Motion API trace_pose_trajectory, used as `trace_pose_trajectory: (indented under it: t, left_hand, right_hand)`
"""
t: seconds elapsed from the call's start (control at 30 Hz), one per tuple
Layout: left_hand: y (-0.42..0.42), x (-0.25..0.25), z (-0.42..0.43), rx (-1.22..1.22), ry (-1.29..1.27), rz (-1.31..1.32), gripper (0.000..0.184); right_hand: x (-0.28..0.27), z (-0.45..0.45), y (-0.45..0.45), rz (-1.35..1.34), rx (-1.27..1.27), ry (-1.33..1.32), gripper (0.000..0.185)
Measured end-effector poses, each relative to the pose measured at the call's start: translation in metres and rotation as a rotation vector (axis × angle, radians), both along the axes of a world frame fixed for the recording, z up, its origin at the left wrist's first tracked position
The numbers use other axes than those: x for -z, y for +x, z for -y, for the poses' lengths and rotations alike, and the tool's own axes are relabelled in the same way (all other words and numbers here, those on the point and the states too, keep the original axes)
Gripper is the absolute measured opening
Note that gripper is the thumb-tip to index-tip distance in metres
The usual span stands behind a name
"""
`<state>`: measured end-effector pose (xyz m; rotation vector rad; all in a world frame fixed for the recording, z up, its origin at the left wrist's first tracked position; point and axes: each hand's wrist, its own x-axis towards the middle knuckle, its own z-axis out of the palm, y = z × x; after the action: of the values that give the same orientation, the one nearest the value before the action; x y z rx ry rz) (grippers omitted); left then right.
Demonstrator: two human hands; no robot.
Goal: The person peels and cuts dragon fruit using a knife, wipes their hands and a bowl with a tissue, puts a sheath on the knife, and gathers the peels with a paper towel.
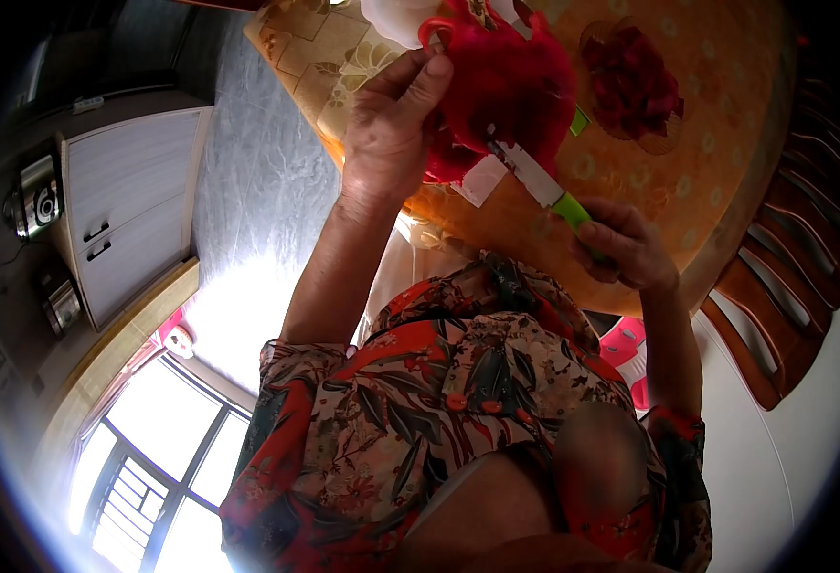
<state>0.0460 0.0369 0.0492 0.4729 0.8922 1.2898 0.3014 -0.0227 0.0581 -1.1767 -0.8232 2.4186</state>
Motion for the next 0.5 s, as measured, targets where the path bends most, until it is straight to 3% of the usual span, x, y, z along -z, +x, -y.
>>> trace_pose_trajectory:
  t: [0.27,0.37,0.5]
  left_hand:
    - [0.002,0.003,0.002,-0.071,0.174,0.076,0.018]
    - [0.001,0.006,0.001,-0.093,0.191,0.021,0.018]
    - [0.001,0.002,0.000,-0.088,0.178,0.015,0.019]
  right_hand:
    - [-0.020,0.002,-0.003,0.061,0.085,-0.099,0.033]
    - [-0.039,0.003,-0.013,0.242,0.204,-0.105,0.031]
    - [-0.044,0.009,-0.007,0.429,0.101,0.178,0.029]
